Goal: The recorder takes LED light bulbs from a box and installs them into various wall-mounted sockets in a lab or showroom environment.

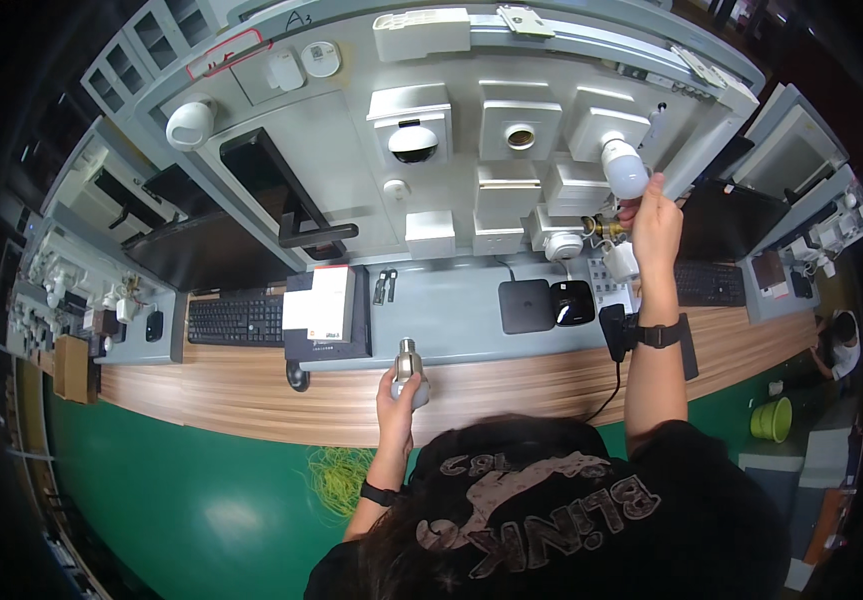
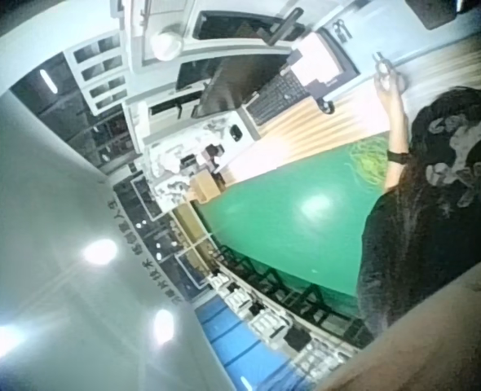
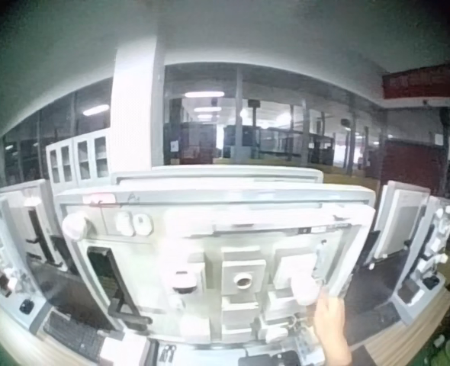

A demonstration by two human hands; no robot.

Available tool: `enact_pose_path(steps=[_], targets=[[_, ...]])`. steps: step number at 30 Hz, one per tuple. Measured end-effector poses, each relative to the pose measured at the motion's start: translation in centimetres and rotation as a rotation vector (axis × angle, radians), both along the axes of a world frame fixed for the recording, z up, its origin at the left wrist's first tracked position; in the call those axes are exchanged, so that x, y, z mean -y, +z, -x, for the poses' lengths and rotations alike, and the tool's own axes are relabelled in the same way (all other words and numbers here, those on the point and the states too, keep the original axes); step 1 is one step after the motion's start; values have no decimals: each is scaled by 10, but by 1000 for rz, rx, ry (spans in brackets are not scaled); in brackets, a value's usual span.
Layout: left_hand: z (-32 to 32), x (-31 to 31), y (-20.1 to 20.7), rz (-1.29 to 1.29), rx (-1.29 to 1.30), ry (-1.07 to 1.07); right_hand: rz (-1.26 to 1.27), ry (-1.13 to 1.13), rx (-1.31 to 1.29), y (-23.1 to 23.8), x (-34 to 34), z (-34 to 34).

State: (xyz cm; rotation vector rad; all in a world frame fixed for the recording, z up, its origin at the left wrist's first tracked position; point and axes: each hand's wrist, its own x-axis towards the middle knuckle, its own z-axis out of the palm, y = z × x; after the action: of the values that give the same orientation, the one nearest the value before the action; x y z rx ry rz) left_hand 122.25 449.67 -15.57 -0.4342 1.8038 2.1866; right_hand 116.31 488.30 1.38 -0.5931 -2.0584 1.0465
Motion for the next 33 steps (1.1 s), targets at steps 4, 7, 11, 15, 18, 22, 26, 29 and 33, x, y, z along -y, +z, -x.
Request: enact_pose_path(steps=[4, 7, 11, 15, 18, 22, 26, 29, 33], targets=[[1, 1, 3, -16, 50, 0, -127, -12, -370, 2, 9, -4], [1, -3, 11, -5, 37, 29, -414, 38, -324, 16, 25, -10], [2, -4, 12, -26, 42, 5, -567, 76, -278, 20, 29, -10], [5, -8, 13, -5, 59, 0, -411, 102, -229, 14, 24, -9], [7, -6, 4, 1, 35, -4, -409, 65, -243, 19, 25, -10], [8, -5, 1, -43, 34, -14, -367, -23, -228, 20, 20, -4], [8, -8, 4, 16, 46, 9, -264, -71, -114, 19, 18, 0], [9, -9, 7, 6, 44, -12, -192, -76, -117, 20, 20, 1], [10, -9, 3, -4, 24, -30, -234, -92, -9, 25, 24, -3]])
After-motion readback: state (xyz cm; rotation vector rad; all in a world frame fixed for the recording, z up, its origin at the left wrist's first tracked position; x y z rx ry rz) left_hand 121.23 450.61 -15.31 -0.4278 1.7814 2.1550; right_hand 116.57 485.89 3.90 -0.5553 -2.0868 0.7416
